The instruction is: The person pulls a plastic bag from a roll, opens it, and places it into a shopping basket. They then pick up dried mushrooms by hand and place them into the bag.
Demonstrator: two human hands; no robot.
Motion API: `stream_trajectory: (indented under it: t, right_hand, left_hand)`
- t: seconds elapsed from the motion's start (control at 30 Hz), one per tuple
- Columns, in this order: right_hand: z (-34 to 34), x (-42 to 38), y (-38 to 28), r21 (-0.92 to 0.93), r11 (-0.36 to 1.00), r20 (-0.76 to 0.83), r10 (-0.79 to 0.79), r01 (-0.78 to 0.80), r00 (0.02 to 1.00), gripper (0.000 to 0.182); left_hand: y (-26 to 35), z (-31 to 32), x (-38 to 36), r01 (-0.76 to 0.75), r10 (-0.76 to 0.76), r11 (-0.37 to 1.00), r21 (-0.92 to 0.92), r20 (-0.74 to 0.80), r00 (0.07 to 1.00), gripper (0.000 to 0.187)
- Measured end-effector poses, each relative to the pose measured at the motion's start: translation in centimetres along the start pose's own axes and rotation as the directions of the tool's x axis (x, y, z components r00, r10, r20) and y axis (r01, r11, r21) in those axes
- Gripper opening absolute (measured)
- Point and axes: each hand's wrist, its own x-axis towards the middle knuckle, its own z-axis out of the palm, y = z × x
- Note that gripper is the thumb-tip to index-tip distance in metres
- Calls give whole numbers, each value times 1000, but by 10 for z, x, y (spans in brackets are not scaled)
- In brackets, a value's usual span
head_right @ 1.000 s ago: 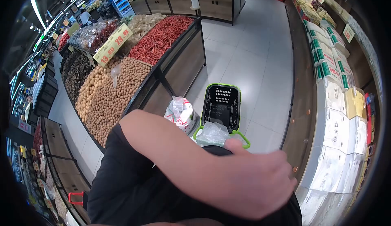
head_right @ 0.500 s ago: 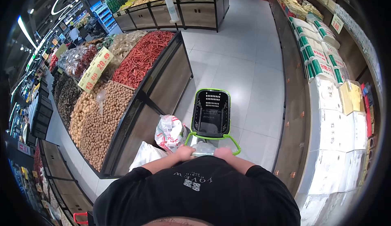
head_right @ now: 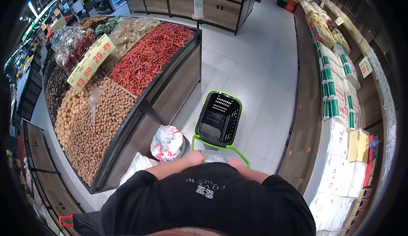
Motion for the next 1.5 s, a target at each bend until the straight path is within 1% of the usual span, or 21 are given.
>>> stream_trajectory:
  t: [0.03,0.1,0.17,0.3,0.37,0.43,0.57,0.63,0.67,0.73,0.77,0.83,0.87,0.93,0.97,1.03,1.1,1.23,1.3,1.43,1.5]
  right_hand:
    - [-10,6,3,-16,1000,9,8,-8,1000,42]
    - [-22,23,9,-11,1000,-62,-4,3,998,37]
    - [-21,56,24,-15,1000,-69,21,-22,997,36]
    - [-65,54,10,-22,999,-123,42,-45,991,36]
    - [-86,58,3,-5,999,-126,52,-53,991,36]
    - [-100,68,2,4,997,-115,83,-83,990,35]
    - [-109,108,22,-6,998,-120,59,-60,991,35]
    - [-127,116,27,42,998,-147,56,-50,987,35]
    - [-136,121,32,39,998,-144,45,-40,989,35]
    - [-153,130,44,61,998,-126,12,-4,992,36]
    - [-162,137,51,68,998,-128,1,7,992,36]
    - [-192,152,64,35,995,-113,-93,98,989,37]
    - [-208,161,70,42,993,-133,-104,110,986,37]
    - [-238,160,74,102,993,-138,-42,57,989,39]
    - [-252,158,75,117,991,-147,-53,70,988,39]
    - [-282,155,80,171,985,-155,21,6,988,43]
    - [-296,175,95,179,984,-160,8,22,987,45]
    - [-318,205,122,189,980,-163,-37,68,986,47]
    - [-329,217,128,171,980,-180,-70,102,981,45]
    - [-365,234,142,128,988,-172,-63,85,983,46]
    - [-384,237,146,114,991,-160,-52,71,986,46]
  left_hand:
    - [-5,-9,4,-5,5,1000,4,-9,1000,29]
    - [-15,-25,18,-14,14,1000,-1,-21,1000,29]
    - [-28,-32,28,-32,33,999,8,-35,999,30]
    - [-50,-53,44,-30,30,999,-12,-58,998,31]
    - [-61,-71,49,-37,36,999,-15,-56,998,30]
    - [-68,-91,54,9,-9,1000,-15,-22,1000,27]
    - [-90,-115,80,25,-24,999,24,-7,1000,24]
    - [-101,-129,96,-55,64,995,81,-108,992,23]
    - [-105,-132,106,-44,52,996,79,-106,993,23]
    - [-113,-137,124,-65,81,992,110,-147,986,22]
    - [-117,-142,132,-58,74,991,118,-140,987,22]
    - [-125,-163,153,-31,44,995,91,-139,989,20]
    - [-131,-175,165,-33,50,992,118,-148,988,19]
    - [-141,-200,191,-29,49,989,143,-137,989,19]
    - [-146,-210,203,-30,49,989,144,-128,991,18]
    - [-156,-226,229,-20,41,985,173,-118,992,18]
    - [-162,-241,250,-42,69,980,194,-136,988,20]
    - [-171,-262,279,-24,45,987,161,-128,991,19]
    - [-177,-272,291,-25,53,986,168,-169,984,17]
    - [-188,-288,317,12,11,991,131,-170,985,16]
    - [-198,-296,330,-7,30,993,114,-199,980,15]
